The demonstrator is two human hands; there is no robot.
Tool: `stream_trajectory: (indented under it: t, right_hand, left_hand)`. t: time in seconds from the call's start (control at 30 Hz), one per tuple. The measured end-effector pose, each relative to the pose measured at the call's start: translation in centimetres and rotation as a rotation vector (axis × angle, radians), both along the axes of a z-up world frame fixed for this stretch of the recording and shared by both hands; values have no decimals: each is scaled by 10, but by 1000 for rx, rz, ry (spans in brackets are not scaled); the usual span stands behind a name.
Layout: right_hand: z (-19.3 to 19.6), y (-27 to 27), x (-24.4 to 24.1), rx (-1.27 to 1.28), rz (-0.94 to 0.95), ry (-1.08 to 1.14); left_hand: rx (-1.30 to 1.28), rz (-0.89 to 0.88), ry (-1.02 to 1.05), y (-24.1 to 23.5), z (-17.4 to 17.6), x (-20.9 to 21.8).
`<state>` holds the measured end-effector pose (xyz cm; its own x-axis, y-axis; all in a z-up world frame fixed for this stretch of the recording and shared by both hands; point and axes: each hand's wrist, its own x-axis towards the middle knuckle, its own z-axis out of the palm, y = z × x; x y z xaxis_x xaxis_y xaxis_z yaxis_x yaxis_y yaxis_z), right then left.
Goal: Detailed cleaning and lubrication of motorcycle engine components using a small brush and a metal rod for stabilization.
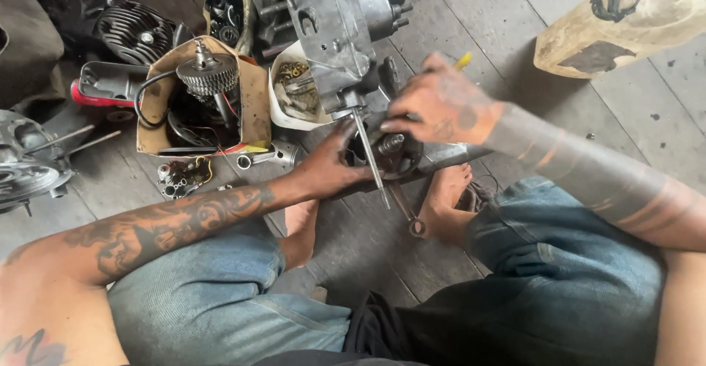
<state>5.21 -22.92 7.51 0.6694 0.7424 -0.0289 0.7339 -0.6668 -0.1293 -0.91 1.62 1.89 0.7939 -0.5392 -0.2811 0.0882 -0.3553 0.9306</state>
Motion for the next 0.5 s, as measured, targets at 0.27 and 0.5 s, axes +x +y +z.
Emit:
stream_trajectory:
  t: [0.27,0.5]
  right_hand:
    - [6,-2,-10,-69,-137,290]
    - [4,-35,-20,-126,-107,299]
  left_hand:
    - [-125,-27,-53,5,-13,0]
    - [-172,-28,-138,7,-30,1]
